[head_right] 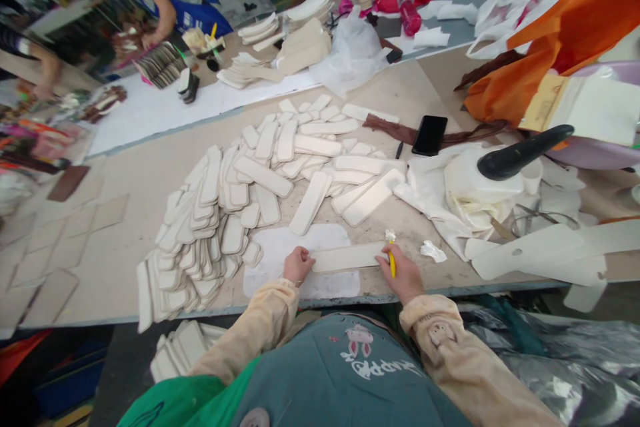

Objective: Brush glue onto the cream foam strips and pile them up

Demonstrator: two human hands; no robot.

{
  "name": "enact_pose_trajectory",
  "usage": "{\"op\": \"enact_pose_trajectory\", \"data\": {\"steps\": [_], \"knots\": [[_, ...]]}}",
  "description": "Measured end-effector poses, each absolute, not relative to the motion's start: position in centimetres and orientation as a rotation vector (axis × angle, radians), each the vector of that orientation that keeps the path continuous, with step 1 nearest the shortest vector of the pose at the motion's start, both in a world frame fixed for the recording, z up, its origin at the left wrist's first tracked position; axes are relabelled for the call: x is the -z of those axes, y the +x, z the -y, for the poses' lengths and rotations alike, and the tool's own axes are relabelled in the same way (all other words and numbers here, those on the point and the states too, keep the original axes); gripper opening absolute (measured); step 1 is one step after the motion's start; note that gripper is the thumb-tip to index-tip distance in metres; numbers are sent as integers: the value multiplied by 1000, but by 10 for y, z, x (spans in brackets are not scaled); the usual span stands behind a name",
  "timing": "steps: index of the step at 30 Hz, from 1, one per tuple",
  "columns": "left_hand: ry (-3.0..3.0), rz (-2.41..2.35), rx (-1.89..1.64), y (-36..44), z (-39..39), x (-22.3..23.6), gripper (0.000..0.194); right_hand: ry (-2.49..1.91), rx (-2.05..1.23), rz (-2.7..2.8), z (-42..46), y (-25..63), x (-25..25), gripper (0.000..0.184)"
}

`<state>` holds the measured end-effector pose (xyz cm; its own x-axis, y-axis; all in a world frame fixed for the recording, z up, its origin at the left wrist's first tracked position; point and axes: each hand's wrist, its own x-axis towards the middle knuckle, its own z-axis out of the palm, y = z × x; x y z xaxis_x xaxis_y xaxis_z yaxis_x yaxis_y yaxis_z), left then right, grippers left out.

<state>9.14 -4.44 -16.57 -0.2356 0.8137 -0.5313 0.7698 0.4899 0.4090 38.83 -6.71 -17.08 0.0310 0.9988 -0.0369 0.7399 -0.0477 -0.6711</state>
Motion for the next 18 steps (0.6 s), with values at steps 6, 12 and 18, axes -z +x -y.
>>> {"op": "enact_pose_trajectory", "data": {"steps": [6, 12, 18], "knots": [[1350, -2024, -10, 91, 43, 165, 20, -1814, -444, 1964, 69, 391, 177, 25], [1380, -2005, 10, 91, 41, 166, 18, -1822, -318, 2043, 69, 394, 174, 23], [1405, -1988, 9, 90, 40, 167, 18, -1939, -228, 2171, 68, 390, 171, 21]]}}
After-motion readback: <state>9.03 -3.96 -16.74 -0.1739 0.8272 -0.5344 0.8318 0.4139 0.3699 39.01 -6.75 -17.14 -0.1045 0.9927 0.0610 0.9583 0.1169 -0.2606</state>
